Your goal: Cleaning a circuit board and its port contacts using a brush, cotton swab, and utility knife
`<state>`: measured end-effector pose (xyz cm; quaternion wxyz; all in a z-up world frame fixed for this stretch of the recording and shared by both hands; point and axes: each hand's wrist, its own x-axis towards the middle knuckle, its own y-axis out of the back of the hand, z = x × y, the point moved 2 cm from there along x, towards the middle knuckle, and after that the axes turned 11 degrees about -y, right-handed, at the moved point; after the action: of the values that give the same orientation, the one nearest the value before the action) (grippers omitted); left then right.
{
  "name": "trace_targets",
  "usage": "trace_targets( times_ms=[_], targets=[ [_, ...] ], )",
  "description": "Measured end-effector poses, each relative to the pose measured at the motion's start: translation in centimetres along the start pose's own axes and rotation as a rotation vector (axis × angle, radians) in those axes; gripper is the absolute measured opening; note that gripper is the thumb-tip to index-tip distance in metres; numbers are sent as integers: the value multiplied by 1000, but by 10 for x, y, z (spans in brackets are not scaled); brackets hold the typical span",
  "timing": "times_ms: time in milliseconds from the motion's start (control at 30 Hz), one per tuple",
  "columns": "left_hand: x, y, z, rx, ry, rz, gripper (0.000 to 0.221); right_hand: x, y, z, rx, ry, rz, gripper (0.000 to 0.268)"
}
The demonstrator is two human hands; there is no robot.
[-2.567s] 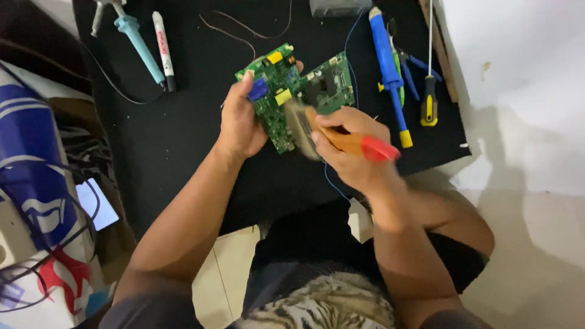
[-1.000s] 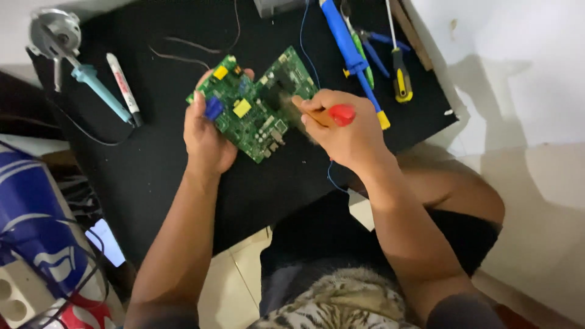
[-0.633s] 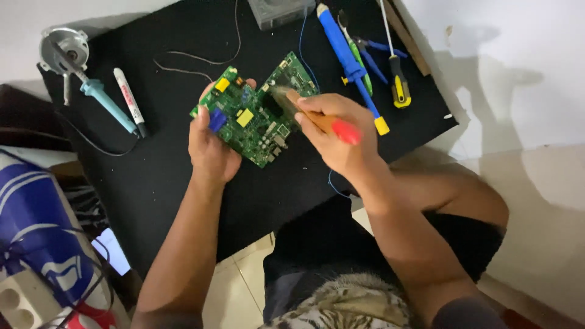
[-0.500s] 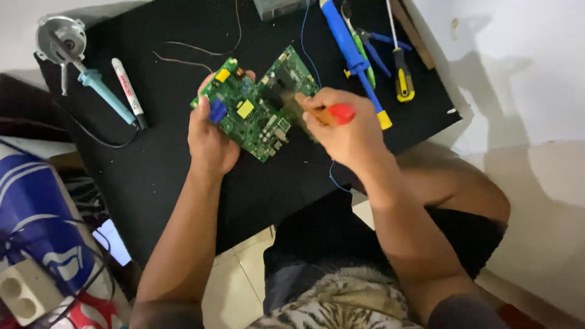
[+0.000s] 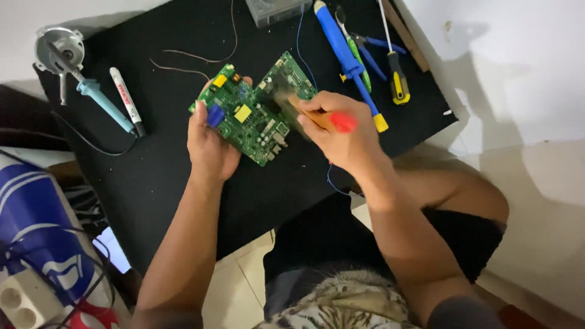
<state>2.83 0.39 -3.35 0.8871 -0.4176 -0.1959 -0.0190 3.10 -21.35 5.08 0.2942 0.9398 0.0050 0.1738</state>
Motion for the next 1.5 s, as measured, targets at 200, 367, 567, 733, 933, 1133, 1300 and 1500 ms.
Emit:
trace_targets(
  times_ms=[200,367,567,733,933,1133,1300,1500],
  targets=[
    [6,6,2,-63,172,285,69,3,28,9,-133,-84,-22,19],
    [10,-12,16,-3,277,466,58,2,34,29,-21,-58,111,17],
    [6,-6,2,165,214,411,24,6,17,34,-35,-37,131,18],
    [5,-15,9,60,205,416,30,4,21,36,-17,-61,163,18],
    [5,-6,1,155,224,547,19,6,24,40,-131,42,163,19],
    [-6,18,-2,25,311,358,40,-16,13,1,97,17,19,23],
    [-7,18,-3,41,289,362,31,-24,14,-14,-107,-117,-169,12],
    [-6,12,2,46,277,338,38,-21,7,-15,-14,65,-123,16]
  ],
)
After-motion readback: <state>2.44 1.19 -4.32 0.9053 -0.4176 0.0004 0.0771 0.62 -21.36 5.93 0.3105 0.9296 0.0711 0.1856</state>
